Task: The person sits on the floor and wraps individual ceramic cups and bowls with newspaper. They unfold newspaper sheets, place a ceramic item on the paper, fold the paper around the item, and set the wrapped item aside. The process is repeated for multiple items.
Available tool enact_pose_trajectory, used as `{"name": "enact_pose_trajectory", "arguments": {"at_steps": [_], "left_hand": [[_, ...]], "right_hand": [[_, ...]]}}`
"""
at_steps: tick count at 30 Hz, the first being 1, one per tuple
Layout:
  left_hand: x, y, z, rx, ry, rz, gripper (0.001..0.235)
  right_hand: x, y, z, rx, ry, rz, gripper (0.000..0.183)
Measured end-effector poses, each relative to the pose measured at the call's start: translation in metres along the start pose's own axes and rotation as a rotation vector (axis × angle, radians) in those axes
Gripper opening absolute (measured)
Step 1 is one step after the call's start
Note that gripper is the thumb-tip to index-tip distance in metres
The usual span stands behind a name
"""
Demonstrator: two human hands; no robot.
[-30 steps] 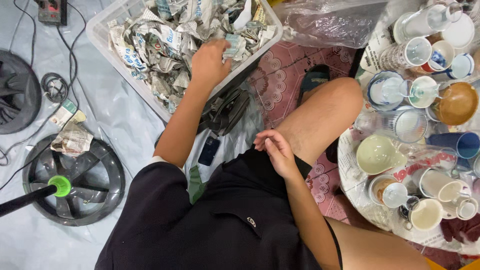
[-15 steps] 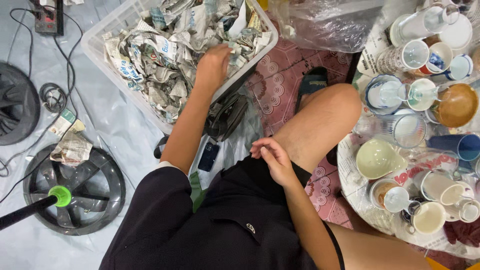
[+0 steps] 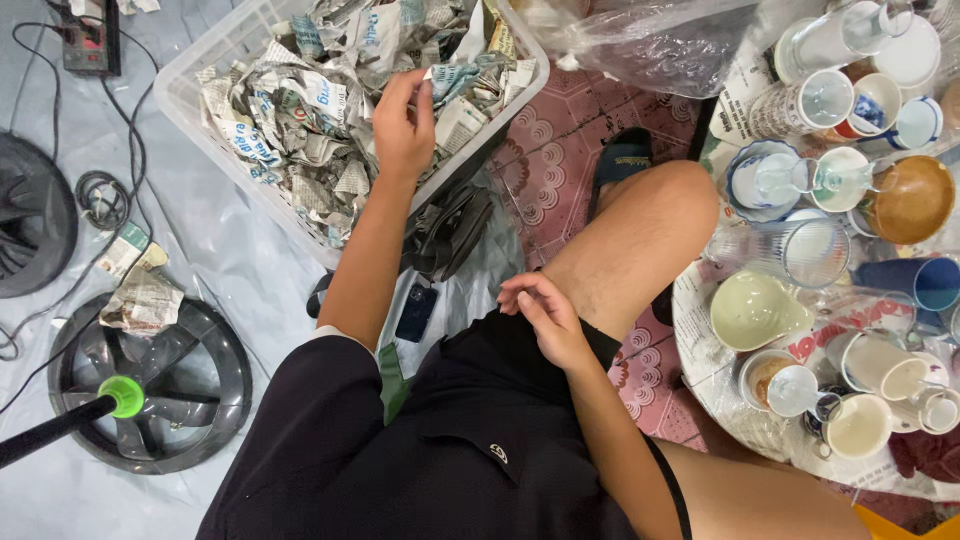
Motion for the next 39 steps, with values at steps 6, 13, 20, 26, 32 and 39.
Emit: {"name": "enact_pose_trajectory", "arguments": {"at_steps": [6, 13, 20, 26, 32, 39], "left_hand": [[0.003, 0.023, 0.002, 0.014, -0.054, -0.117, 0.010], [0.002, 0.146, -0.051, -0.349, -0.237, -0.179, 0.025], [-0.056, 0.242, -0.132, -0.488, -0.727, -0.591, 0.024], [-0.109, 0.259, -0.182, 0.027, -1.071, -0.892, 0.004], [-0.167, 0.277, -0.204, 0.243, -1.205, -0.850, 0.007], [-0.168, 0.314, -0.212, -0.432, -1.061, -0.601, 0.044]], "right_hand": [[-0.002, -0.004, 0.000, 0.025, -0.026, 0.012, 0.029], [0.000, -0.041, -0.003, 0.186, 0.067, 0.153, 0.073], [0.032, -0.098, -0.101, 0.321, 0.357, -0.135, 0.079], [0.101, -0.083, -0.196, 0.249, 0.681, -0.109, 0.051], [0.130, -0.045, -0.243, 0.358, 0.991, -0.118, 0.024], [0.128, -0.058, -0.245, 0.483, 1.006, -0.118, 0.027]]}}
Point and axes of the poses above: each hand's wrist, its own z-axis towards the middle knuckle, its own x-axis out of the back of the hand, y = z × x, the point moved 4 cm from there along z, towards the middle knuckle, and after that the axes turned 1 degree about y, right-handed, at the moved point
